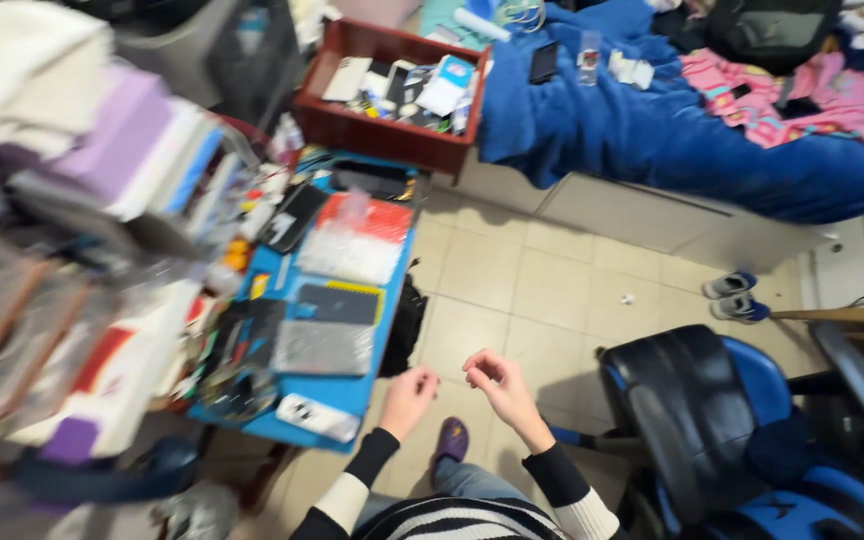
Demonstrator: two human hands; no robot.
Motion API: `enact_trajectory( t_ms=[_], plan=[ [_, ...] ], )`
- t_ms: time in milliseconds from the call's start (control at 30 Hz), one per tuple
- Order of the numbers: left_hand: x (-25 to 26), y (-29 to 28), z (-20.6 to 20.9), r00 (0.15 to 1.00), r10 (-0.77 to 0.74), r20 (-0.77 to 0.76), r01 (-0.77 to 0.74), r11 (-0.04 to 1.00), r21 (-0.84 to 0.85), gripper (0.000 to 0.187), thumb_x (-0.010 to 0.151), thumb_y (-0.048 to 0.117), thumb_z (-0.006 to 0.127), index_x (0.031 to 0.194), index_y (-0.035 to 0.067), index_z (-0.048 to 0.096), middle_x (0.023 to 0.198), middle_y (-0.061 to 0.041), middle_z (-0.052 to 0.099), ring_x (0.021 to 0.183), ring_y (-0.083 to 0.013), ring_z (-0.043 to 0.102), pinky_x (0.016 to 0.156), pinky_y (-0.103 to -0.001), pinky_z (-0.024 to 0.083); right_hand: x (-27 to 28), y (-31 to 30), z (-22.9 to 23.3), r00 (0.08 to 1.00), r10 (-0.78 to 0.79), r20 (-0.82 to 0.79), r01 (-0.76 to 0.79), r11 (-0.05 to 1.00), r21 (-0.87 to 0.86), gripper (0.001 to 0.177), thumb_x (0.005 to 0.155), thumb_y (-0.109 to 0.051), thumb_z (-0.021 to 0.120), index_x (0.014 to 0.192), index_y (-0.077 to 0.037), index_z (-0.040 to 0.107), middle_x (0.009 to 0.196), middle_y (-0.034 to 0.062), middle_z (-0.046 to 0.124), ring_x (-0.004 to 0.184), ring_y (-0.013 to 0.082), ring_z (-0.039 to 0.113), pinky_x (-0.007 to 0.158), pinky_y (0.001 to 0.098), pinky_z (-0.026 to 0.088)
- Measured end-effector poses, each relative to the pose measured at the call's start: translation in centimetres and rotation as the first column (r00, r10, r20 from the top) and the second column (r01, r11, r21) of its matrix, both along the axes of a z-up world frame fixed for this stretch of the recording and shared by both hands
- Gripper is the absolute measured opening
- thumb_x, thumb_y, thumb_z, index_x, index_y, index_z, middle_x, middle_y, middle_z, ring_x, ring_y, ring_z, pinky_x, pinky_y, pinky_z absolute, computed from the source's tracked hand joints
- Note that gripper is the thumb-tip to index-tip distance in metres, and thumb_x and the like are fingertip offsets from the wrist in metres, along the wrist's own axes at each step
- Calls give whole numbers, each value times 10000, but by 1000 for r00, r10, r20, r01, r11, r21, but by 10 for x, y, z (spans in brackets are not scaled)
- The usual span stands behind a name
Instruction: Organizing a drawer by sorting through electronic devices, packaging, and discarding trash.
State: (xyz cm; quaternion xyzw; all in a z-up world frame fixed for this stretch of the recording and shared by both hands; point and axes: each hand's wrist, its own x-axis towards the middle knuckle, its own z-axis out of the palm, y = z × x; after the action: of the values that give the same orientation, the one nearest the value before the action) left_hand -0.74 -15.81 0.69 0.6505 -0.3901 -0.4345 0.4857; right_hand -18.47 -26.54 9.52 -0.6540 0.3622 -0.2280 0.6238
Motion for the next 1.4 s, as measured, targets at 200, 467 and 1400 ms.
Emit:
enact_trajectory(
  t_ms=[200,467,1400],
  plan=[
    [-16,-102,50,985,174,3,-174,984,34,173,950,175,631,893,26,696,693,-63,728,646,-133,716,607,-289,541,-37,-106,25,998,-25,50,21,998,65,176,991,-98,593,988,2,739,806,16,679,772,97,633,734,261,546],
    [28,-199,46,957,288,29,-288,957,11,190,972,171,608,887,19,681,691,-52,720,649,-112,711,607,-270,533,18,-222,8,996,67,57,-71,995,73,185,995,-103,596,995,3,747,792,17,677,764,99,630,731,261,532],
    [175,-510,61,537,841,65,-844,535,38,140,966,138,677,984,0,692,786,-22,718,737,-74,689,686,-232,537,382,-687,-69,441,427,-789,-832,-135,-538,819,558,-267,933,1267,-70,572,1152,161,605,1175,349,529,973,521,395]
  ],
)
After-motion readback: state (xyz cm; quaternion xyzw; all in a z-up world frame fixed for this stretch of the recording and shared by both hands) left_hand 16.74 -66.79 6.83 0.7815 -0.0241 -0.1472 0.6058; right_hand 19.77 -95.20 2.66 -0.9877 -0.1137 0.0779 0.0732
